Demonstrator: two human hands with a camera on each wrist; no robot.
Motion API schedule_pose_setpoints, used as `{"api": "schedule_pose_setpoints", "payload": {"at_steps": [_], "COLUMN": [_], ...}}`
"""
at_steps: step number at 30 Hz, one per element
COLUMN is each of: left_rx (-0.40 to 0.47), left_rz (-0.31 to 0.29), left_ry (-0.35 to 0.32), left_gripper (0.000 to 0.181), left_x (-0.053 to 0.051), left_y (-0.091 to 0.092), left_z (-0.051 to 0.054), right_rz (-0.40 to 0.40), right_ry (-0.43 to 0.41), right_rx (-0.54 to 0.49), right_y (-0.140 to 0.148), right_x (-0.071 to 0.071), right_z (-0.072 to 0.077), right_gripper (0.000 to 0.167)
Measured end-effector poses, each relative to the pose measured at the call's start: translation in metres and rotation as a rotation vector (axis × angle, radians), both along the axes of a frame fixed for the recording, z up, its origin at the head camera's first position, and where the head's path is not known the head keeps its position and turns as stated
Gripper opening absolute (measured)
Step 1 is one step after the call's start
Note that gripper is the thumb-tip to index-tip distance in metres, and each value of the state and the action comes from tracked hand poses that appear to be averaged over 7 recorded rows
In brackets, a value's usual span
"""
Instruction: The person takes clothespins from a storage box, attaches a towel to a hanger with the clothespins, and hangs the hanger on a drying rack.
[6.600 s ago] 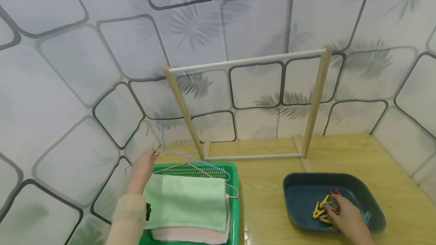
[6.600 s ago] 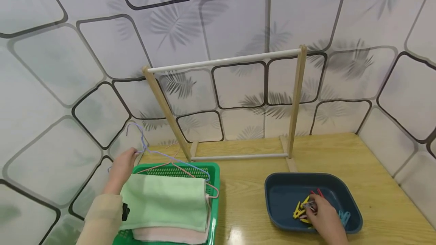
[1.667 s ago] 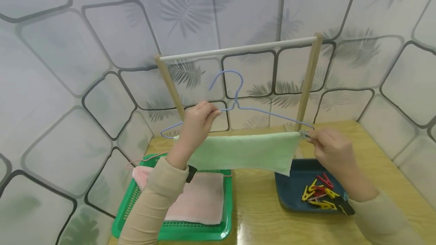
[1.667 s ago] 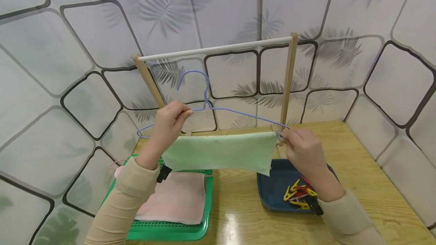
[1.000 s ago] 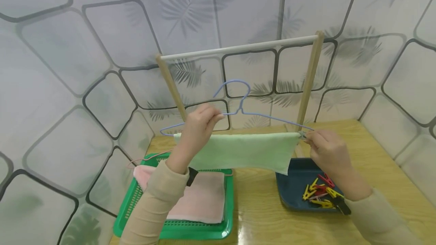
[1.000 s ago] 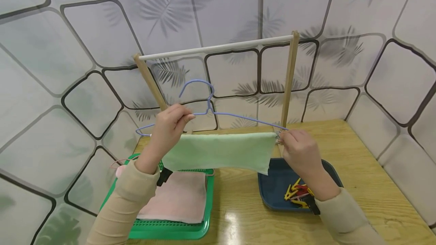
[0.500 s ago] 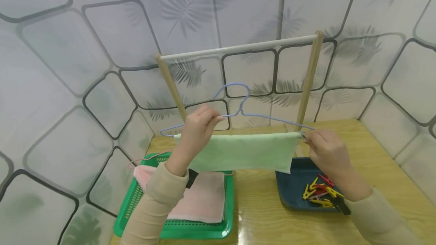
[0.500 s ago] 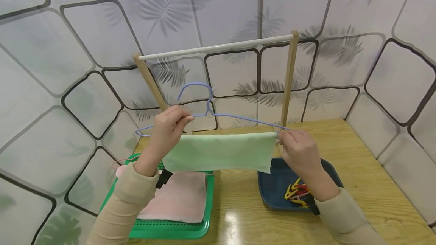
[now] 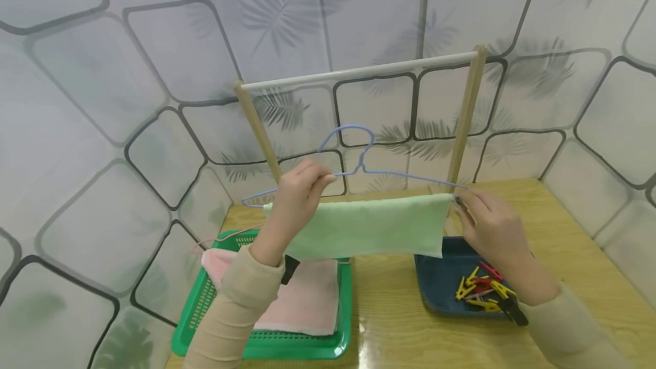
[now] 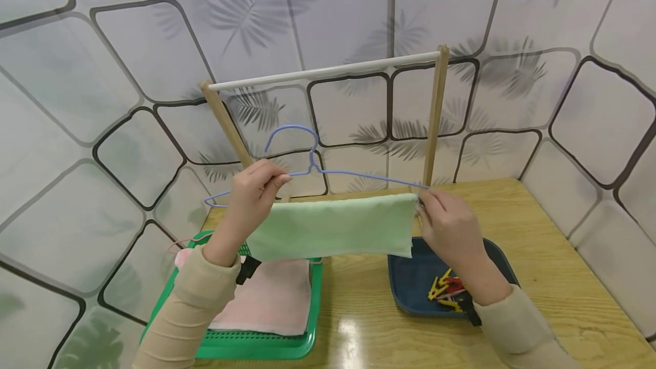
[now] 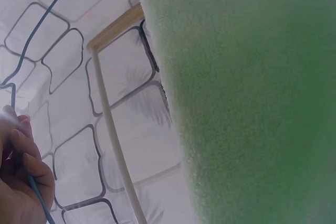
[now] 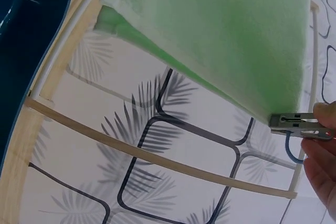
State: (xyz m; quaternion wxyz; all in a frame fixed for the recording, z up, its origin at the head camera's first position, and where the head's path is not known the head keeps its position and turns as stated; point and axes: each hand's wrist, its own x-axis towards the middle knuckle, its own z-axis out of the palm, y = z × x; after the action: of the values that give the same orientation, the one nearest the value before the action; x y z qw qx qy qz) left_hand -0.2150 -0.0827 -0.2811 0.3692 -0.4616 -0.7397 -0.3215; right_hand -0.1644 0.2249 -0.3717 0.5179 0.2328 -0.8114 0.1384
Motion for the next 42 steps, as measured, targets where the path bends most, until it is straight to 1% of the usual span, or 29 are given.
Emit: {"api": "schedule_pose_setpoints", "payload": {"at_steps": [1,3,6,9,12,17,22,26,31,33,38,42], "left_rx": [0.001,0.001,-0.001,0.001,0.006,0.007,0.007,0.013,0.018,0.016,0.019,0.032], "left_rz": [0.0,0.001,0.001,0.0,0.002,0.014,0.019,0.024,0.02,0.016,0.015,0.022], "left_ry": [0.001,0.001,0.003,0.002,0.002,0.0,-0.005,0.004,0.017,0.013,-0.007,-0.023], "left_gripper": [0.007,0.01,0.012,0.006,0.007,0.008,0.007,0.006,0.007,0.011,0.028,0.023], "left_x": [-0.0002,-0.0005,-0.0008,-0.0008,-0.0015,-0.0025,-0.0017,-0.0015,-0.0017,-0.0019,-0.0023,-0.0026], "left_y": [-0.0003,-0.0007,-0.0011,-0.0015,-0.0022,-0.0037,-0.0048,-0.0046,-0.0035,-0.0034,-0.0042,-0.005], "left_z": [-0.0003,-0.0008,-0.0013,-0.0017,-0.0027,-0.0046,-0.004,-0.0036,-0.004,-0.0048,-0.0065,-0.0071], "right_rz": [-0.004,-0.006,0.003,0.012,0.014,0.016,0.014,0.008,0.034,0.04,0.041,0.037], "right_ry": [-0.003,-0.009,-0.01,-0.009,-0.007,-0.002,-0.004,0.001,0.001,0.001,0.007,0.01], "right_rx": [-0.001,-0.009,-0.012,-0.011,-0.01,-0.012,-0.01,-0.02,-0.057,-0.068,-0.08,-0.097], "right_y": [-0.0001,-0.0003,-0.001,-0.0016,-0.002,-0.0022,-0.002,-0.0015,-0.0024,-0.0026,-0.0023,-0.002], "right_x": [0.0001,0.0005,0.0004,0.0001,-0.0007,-0.0012,0.0001,0.0018,0.0023,0.0025,0.0037,0.0047], "right_z": [0.0003,0.0007,0.0007,-0.0007,-0.0027,-0.005,-0.0051,-0.0057,-0.0065,-0.0068,-0.0076,-0.0087], "right_gripper": [0.041,0.045,0.045,0.046,0.048,0.047,0.044,0.045,0.043,0.042,0.043,0.044]}}
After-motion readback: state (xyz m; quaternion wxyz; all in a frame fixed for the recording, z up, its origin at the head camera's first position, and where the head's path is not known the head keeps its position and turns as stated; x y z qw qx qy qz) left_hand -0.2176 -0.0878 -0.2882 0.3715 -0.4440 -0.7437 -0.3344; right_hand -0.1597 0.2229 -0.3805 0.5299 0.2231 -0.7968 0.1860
